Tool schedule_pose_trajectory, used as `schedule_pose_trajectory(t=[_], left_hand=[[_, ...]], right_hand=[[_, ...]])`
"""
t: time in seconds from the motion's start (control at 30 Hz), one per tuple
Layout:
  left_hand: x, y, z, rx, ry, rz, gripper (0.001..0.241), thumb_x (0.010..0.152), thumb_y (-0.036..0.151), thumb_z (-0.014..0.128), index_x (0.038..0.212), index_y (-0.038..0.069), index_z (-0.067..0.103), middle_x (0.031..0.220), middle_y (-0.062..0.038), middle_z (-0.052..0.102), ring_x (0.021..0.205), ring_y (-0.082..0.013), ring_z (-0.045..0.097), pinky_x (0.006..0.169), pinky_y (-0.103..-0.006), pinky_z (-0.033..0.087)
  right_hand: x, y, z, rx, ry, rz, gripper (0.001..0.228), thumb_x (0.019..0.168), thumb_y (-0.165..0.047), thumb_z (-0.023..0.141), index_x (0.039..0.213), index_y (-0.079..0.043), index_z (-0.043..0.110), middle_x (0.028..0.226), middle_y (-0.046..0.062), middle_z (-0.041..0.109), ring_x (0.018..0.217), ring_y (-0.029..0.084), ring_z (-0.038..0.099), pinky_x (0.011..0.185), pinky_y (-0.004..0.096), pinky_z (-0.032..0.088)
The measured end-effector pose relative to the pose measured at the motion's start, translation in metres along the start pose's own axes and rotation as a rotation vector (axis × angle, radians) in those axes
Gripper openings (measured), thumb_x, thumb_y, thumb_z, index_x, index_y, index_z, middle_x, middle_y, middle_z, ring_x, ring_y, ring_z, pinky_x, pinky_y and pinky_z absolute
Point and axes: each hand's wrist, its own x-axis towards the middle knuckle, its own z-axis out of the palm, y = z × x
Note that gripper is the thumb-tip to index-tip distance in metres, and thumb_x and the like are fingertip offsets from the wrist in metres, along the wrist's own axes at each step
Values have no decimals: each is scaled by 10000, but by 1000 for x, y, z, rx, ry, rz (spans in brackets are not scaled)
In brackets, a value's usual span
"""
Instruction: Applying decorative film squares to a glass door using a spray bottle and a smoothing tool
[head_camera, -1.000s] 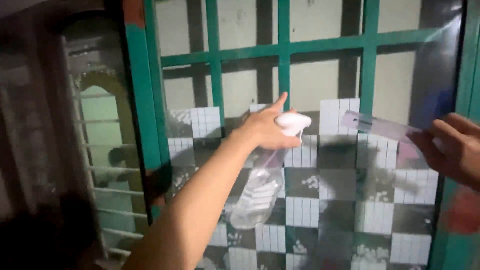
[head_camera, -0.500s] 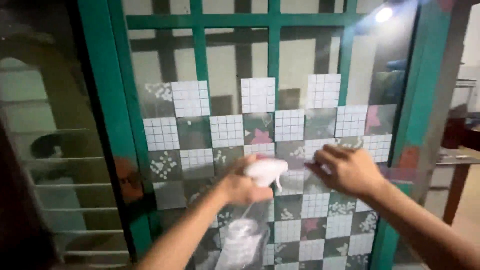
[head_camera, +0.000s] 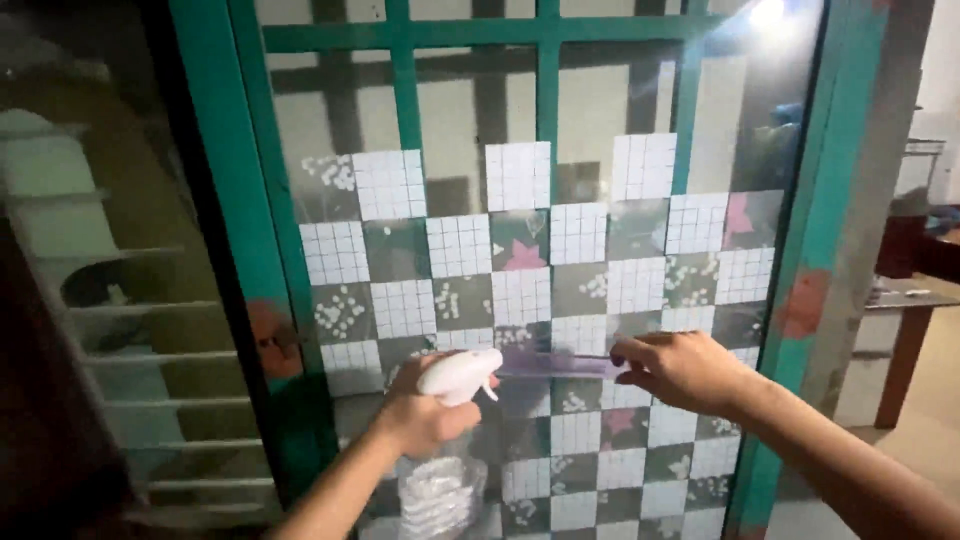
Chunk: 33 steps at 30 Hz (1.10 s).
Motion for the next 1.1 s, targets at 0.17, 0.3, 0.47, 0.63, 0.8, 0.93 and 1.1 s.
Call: schedule_pose_trajectory(t=[0.17,0.3,0.47,0.63,0.8,0.93,1.1], left_hand=[[-16,-14,9,119,29,150,355,590,150,744,937,94,790,854,-187,786,784,-364,756,717,-456,605],[-27,1,40,169,161,135,535,603,124,840,1100,-2,683,1014,-240,750,995,-419,710,864,-525,559],[-42,37,100,213,-18,-245,682,545,229,826,1196,85,680,1040,-59,808,1093,-280,732,1005,-408,528],[-54,-5,190,109,-13,-599,837,492,314,856,1286,129,667,1288,-49,716,1300,-222,607,1128,-365,448],[-95,-58,245,45,91,-436,675,521,191,868,1176,107,725,1129,-158,742,1139,-325,676,937,-446,536],[-133,-89,267,1,109,-391,544,567,92,778,1110,130,773,997,-89,800,857,-252,696,715,-378,571],[-170,-103,276,32,-75,-701,518,632,125,645,1115,236,794,1017,106,854,754,-81,707,699,-246,564]], right_hand=[[-32,38,34,74,-106,7,210,955,-253,638,1117,-147,719,891,125,792,795,357,788,688,465,631],[-70,65,70,109,-120,72,218,956,-315,633,1130,-218,722,967,80,797,866,356,783,781,480,625],[-106,84,130,102,-123,40,183,988,-340,613,1140,-274,692,1002,-25,765,895,298,774,774,450,631],[-142,73,231,238,-83,-65,176,957,-118,572,1028,-106,733,925,151,777,809,364,767,683,487,626],[-223,53,398,231,-227,-37,245,899,-72,601,1090,-96,753,1094,162,750,866,347,775,726,485,637],[-235,23,446,152,-16,-70,136,904,-112,648,988,-144,750,992,54,698,910,265,743,703,352,610],[-251,18,514,59,138,-91,198,829,-28,633,1010,-79,696,913,91,604,816,328,507,700,439,487]])
